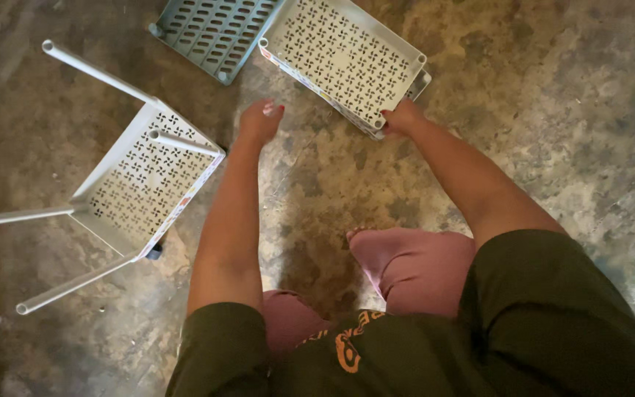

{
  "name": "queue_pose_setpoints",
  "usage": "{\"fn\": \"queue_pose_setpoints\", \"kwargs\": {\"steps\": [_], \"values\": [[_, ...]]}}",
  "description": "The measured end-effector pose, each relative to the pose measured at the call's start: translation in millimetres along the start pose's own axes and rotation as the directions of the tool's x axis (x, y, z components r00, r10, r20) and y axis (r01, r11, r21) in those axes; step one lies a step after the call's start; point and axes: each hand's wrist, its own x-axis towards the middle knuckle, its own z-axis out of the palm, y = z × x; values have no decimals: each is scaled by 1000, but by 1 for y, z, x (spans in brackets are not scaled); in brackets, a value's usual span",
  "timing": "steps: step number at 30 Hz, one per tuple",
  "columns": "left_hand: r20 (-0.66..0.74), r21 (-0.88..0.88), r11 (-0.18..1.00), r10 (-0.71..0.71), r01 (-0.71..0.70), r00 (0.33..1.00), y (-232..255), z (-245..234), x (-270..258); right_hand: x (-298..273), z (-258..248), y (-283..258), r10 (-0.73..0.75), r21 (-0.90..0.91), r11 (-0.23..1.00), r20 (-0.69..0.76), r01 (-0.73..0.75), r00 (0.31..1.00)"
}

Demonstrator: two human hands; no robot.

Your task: The person assembles a white plastic storage rack by hand. They connect perforated shelves to white support poles and attach black caster wheels to the base, building the unit layer by layer on the floor.

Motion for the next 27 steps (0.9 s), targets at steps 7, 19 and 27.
{"fn": "queue_pose_setpoints", "kwargs": {"steps": [7,19,27], "values": [[-134,80,997,14,-4,991,35,-29,38,-33,-26,-53,69,121,991,-26,-65,997],[-51,-29,995,97,-99,994,61,-59,87,-88,-112,-51,167,249,953,37,-171,985],[-33,368,872,359,-323,933,120,-173,50,-84,-154,-119,-127,32,990,-217,137,968]]}}
